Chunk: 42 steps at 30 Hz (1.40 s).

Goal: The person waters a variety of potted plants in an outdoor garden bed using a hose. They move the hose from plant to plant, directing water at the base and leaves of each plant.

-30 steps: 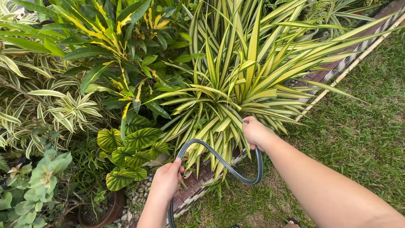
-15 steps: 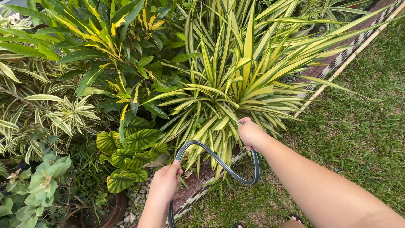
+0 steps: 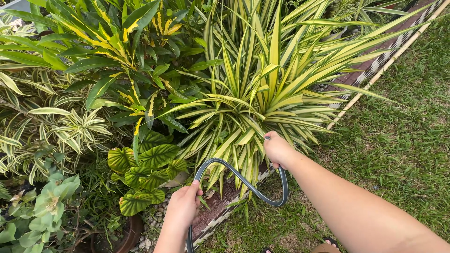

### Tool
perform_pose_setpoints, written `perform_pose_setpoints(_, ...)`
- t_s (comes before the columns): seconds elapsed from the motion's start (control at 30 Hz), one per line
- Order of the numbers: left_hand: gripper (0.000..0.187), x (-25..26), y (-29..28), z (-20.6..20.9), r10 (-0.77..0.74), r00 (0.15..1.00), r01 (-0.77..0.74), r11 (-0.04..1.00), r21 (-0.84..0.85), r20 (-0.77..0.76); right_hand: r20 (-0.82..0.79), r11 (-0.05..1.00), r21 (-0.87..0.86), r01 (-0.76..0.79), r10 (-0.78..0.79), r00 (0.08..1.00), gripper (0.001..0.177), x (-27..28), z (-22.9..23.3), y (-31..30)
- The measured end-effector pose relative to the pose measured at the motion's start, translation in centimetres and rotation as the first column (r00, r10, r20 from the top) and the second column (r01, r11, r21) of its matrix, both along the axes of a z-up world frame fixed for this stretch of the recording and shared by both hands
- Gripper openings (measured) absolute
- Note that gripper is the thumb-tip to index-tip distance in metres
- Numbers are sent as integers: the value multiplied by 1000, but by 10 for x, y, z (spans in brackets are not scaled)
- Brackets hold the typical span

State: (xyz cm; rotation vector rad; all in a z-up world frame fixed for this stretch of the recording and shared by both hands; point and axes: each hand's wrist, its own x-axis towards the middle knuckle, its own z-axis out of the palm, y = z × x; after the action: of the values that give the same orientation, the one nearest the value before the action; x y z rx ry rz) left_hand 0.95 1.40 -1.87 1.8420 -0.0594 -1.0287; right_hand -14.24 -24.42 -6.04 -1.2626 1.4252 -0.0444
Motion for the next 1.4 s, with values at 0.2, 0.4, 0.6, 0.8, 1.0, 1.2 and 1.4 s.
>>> perform_pose_setpoints(0.2, 39, 0, 0, -4, 1, 1000, 0, 1000, -11, 24, 17, 1000, -12, 4, -4, 1000, 32, 0, -6, -1)
perform_pose_setpoints(0.4, 39, -4, -1, 3, 8, 1000, -8, 1000, -4, 18, -33, 1000, -12, -22, 21, 999, 32, -1, 1, 1)
perform_pose_setpoints(0.6, 39, -6, -2, 7, 1, 1000, -2, 1000, 21, 21, 9, 1000, 5, 13, -13, 1000, 29, -1, -1, 0)
perform_pose_setpoints(0.8, 39, -7, -3, 7, -2, 1000, 1, 999, 36, 20, -97, 997, -1, -81, 81, 992, 35, -1, 2, -4)
perform_pose_setpoints(1.0, 39, -7, -4, 13, -10, 999, 8, 999, 52, 39, -25, 1000, 5, -16, 16, 1000, 34, -3, 8, -1)
perform_pose_setpoints(1.2, 39, -6, -3, 9, 2, 999, -3, 1000, 26, 40, 56, 1000, 2, -1, 1, 998, 32, -3, -7, -3)
perform_pose_setpoints(1.4, 40, -7, -3, 9, 0, 998, -2, 999, 37, 64, 35, 1000, 2, 18, -18, 999, 31, -3, -3, -3)
